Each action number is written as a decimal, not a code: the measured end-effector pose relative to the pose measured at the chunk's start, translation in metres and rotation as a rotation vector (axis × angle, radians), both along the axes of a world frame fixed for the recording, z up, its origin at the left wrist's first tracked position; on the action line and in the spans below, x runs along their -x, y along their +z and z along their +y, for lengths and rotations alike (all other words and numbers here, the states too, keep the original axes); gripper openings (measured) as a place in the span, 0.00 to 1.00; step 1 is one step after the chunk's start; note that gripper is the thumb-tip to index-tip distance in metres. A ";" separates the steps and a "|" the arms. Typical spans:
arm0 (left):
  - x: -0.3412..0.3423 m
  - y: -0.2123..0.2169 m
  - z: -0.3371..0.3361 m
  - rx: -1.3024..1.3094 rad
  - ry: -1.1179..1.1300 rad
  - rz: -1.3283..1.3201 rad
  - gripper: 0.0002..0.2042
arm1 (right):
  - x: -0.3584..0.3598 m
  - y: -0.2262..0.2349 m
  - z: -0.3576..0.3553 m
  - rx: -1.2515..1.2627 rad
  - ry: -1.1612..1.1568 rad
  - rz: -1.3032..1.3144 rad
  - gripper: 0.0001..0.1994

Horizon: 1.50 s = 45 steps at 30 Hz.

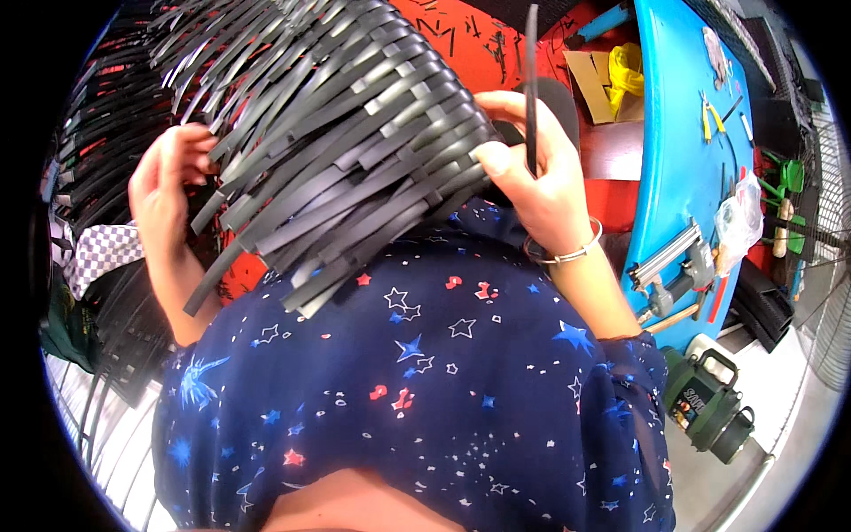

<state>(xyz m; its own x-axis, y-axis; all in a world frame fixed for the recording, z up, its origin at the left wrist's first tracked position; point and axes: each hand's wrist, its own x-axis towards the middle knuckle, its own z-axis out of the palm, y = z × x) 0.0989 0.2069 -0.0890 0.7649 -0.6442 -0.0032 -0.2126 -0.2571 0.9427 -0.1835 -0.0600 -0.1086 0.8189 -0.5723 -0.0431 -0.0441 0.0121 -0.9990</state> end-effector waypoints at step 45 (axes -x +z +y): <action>0.081 -0.008 -0.117 0.050 -0.707 -0.970 0.20 | -0.024 -0.027 0.021 -0.083 -0.156 -0.176 0.23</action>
<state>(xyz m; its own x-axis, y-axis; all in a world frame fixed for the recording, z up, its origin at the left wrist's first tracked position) 0.0180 0.0895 -0.0974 -0.0873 -0.9055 0.4152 -0.9187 0.2344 0.3180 -0.1600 -0.0385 -0.1352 0.7202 -0.6926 0.0400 0.1388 0.0873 -0.9865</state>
